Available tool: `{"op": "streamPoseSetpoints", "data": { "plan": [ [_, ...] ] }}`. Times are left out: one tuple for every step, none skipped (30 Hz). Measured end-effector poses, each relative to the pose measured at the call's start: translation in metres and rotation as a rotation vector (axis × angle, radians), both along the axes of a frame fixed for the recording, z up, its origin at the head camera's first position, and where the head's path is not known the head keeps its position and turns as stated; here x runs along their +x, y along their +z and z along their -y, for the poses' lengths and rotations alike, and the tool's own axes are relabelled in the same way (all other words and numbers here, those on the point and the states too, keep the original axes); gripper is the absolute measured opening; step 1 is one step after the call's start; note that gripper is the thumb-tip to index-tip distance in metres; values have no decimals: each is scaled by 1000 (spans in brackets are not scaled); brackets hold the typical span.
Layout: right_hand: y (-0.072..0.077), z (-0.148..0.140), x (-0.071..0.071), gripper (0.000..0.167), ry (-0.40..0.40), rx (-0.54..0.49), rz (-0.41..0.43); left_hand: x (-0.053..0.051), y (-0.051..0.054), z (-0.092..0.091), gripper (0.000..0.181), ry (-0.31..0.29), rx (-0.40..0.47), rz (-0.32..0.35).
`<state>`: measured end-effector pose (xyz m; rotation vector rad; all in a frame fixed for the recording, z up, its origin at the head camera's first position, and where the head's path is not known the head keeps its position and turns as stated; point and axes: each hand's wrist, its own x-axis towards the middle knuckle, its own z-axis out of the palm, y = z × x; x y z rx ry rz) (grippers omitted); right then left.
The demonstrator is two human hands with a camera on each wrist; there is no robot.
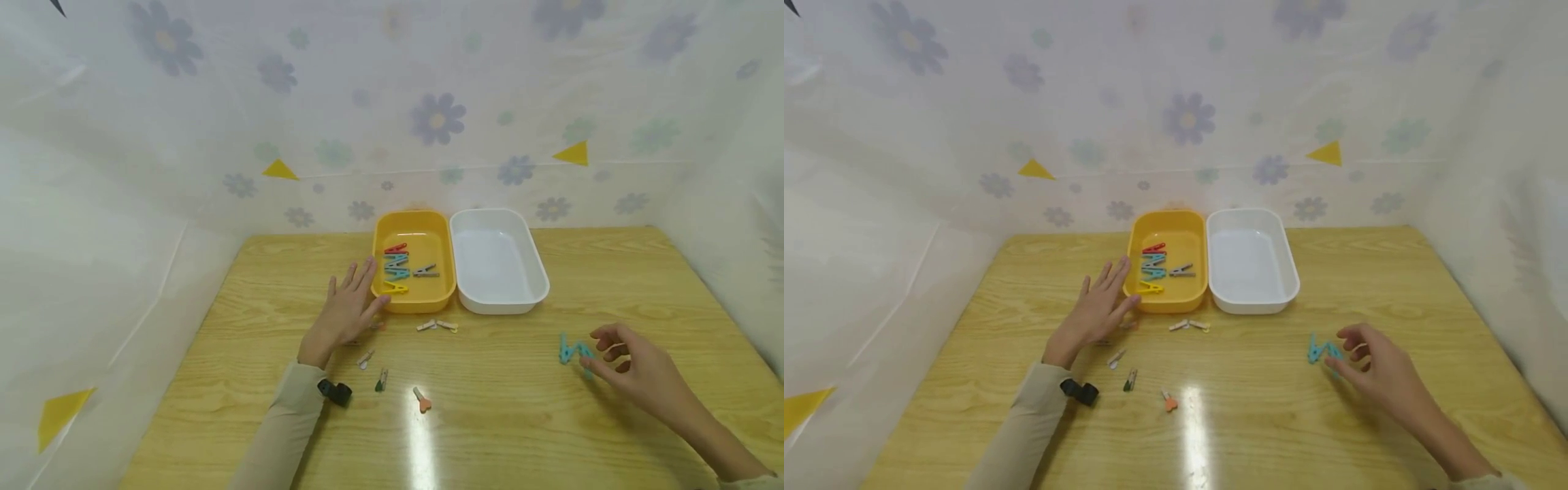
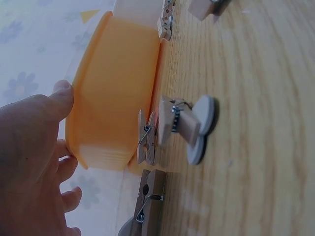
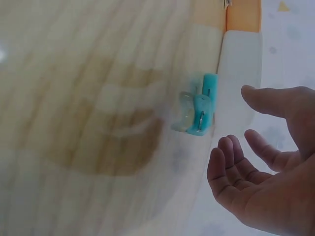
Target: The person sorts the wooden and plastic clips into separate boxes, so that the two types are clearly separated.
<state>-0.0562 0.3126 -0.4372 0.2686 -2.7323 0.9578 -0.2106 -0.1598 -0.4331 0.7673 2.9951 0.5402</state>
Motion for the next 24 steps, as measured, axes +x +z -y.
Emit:
{"op": "streamPoseSetpoints", "data": {
  "plan": [
    [-1, -1, 1, 42, -5, 5, 18, 0, 0, 0, 78, 0, -3, 0],
    [-2, -1, 3, 42, -12, 11, 38, 0, 1, 0, 78, 0, -3, -1],
    [-2, -2, 4, 43, -21, 19, 58, 0, 1, 0, 78, 0, -1, 1],
    [-3, -2, 5, 44, -31, 30, 85, 0, 1, 0, 78, 0, 0, 1],
    [-3, -3, 5, 45, -40, 40, 111, 1, 2, -1, 78, 0, 0, 1],
    [-4, -3, 6, 46, -49, 50, 138, 1, 2, -1, 78, 0, -1, 4],
    [-4, -4, 7, 47, -59, 63, 164, 1, 3, -1, 78, 0, -2, 5],
    [-5, -5, 7, 48, -64, 73, 187, 1, 3, -1, 78, 1, -3, 6],
    [-5, -5, 8, 49, -69, 79, 209, 1, 3, -1, 78, 1, -6, 7],
    [-5, -6, 8, 50, -71, 84, 225, 1, 3, -1, 78, 1, -9, 8],
    [-6, -6, 8, 50, -77, 89, 234, 0, 2, -1, 78, 2, -14, 9],
    [-6, -6, 8, 51, -81, 92, 247, 0, 2, 0, 78, 3, -21, 8],
    [-7, -6, 8, 52, -85, 95, 258, 0, 1, 0, 78, 3, -21, 7],
    [-7, -6, 8, 53, -82, 93, 272, 0, 1, 0, 78, 4, -23, 6],
    [-7, -6, 8, 54, -85, 94, 278, 0, 1, 0, 78, 5, -24, 5],
    [-7, -5, 8, 54, -84, 94, 286, 0, 1, 0, 78, 4, -23, 4],
    [-8, -5, 8, 54, -85, 94, 294, -1, 1, 0, 78, 5, -24, 4],
    [-8, -5, 8, 54, -81, 95, 300, -1, 1, 0, 78, 4, -22, 5],
    [-8, -5, 8, 53, -81, 98, 300, -1, 1, 0, 78, 3, -19, 7],
    [-8, -4, 8, 52, -79, 101, 302, 0, 1, 0, 78, 3, -19, 10],
    [-8, -5, 8, 50, -80, 109, 303, 0, 1, 0, 79, 3, -20, 10],
    [-8, -5, 8, 49, -78, 115, 308, 0, 1, 0, 79, 2, -19, 11],
    [-8, -5, 8, 47, -79, 124, 311, 0, 1, -1, 79, 3, -22, 11],
    [-8, -6, 8, 45, -80, 133, 311, 0, 1, -1, 78, 4, -22, 11]
  ]
}}
